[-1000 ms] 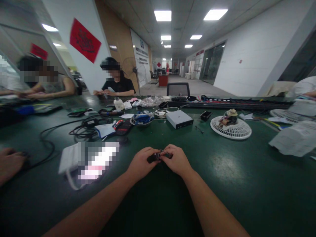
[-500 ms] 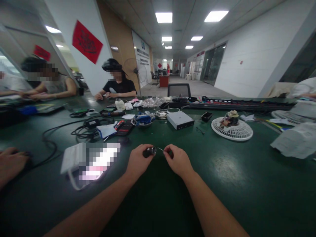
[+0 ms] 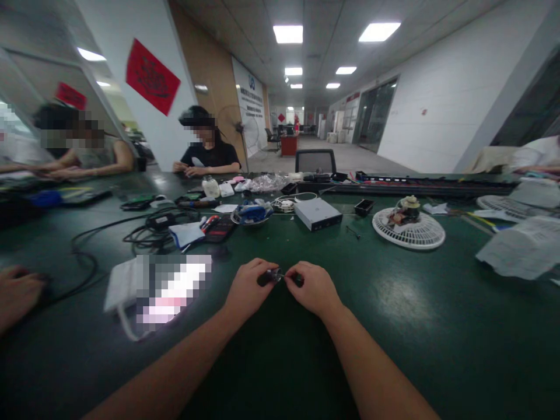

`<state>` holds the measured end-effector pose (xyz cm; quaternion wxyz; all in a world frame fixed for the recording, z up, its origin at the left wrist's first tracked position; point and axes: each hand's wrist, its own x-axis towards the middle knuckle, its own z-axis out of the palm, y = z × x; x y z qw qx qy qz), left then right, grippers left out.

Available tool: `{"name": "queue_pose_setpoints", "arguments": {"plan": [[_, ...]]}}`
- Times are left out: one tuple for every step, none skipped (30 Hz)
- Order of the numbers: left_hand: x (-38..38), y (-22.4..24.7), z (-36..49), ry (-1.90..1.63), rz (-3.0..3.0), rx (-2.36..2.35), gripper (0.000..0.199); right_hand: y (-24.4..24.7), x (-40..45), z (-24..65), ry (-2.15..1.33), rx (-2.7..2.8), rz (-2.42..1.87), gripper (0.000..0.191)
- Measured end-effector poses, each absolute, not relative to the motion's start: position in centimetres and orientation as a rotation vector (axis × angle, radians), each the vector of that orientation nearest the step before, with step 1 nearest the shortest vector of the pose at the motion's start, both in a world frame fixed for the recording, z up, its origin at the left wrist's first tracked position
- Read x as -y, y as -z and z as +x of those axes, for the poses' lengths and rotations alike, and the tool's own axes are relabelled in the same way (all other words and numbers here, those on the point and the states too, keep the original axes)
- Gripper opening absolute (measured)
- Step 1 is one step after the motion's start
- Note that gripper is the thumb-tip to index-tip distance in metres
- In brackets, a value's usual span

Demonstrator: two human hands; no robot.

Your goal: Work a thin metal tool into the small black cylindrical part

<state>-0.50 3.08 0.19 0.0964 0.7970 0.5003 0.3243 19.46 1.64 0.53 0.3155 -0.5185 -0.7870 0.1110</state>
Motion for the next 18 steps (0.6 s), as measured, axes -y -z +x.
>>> {"name": "queue_pose_setpoints", "arguments": {"plan": [[-3.04,-0.20,-0.48,-0.960,2.369,-1.481,0.030,-0.48,-1.73,19.51,-0.286,2.056,-1.395,0.010],[-3.00,-0.22,-0.45,-0.961,2.377,-1.483,0.030,-0.44,-1.79,19.56,-0.275,2.051,-1.424,0.011],[-2.95,-0.24,-0.43,-0.963,2.385,-1.489,0.029,-0.42,-1.83,19.62,-0.267,2.063,-1.442,0.011],[-2.91,-0.26,-0.42,-0.965,2.393,-1.494,0.030,-0.41,-1.83,19.67,-0.269,2.086,-1.440,0.011],[-2.87,-0.29,-0.42,-0.966,2.399,-1.499,0.029,-0.41,-1.80,19.72,-0.281,2.110,-1.420,0.010],[-2.84,-0.32,-0.43,-0.968,2.404,-1.502,0.029,-0.41,-1.75,19.76,-0.303,2.125,-1.387,0.010],[-2.83,-0.34,-0.44,-0.968,2.407,-1.499,0.029,-0.39,-1.71,19.79,-0.331,2.124,-1.352,0.010],[-2.83,-0.35,-0.45,-0.968,2.408,-1.494,0.029,-0.37,-1.69,19.81,-0.361,2.107,-1.326,0.009],[-2.84,-0.36,-0.45,-0.968,2.407,-1.489,0.029,-0.33,-1.71,19.81,-0.391,2.076,-1.315,0.009],[-2.85,-0.35,-0.45,-0.967,2.405,-1.484,0.029,-0.28,-1.77,19.79,-0.417,2.040,-1.318,0.009],[-2.87,-0.33,-0.45,-0.964,2.404,-1.481,0.029,-0.23,-1.85,19.76,-0.438,2.006,-1.330,0.009],[-2.88,-0.29,-0.44,-0.962,2.406,-1.481,0.030,-0.19,-1.95,19.72,-0.447,1.981,-1.350,0.009],[-2.90,-0.25,-0.43,-0.963,2.408,-1.482,0.029,-0.18,-2.04,19.66,-0.443,1.967,-1.375,0.010],[-2.90,-0.20,-0.42,-0.966,2.412,-1.485,0.029,-0.18,-2.11,19.60,-0.427,1.970,-1.398,0.010],[-2.91,-0.16,-0.41,-0.972,2.416,-1.487,0.029,-0.21,-2.12,19.55,-0.401,1.985,-1.418,0.010],[-2.90,-0.12,-0.41,-0.981,2.419,-1.488,0.028,-0.25,-2.09,19.52,-0.375,2.011,-1.429,0.010],[-2.89,-0.10,-0.40,-0.989,2.421,-1.487,0.028,-0.31,-2.01,19.51,-0.355,2.042,-1.428,0.010],[-2.88,-0.09,-0.40,-0.993,2.424,-1.483,0.028,-0.37,-1.89,19.55,-0.347,2.073,-1.414,0.009]]}}
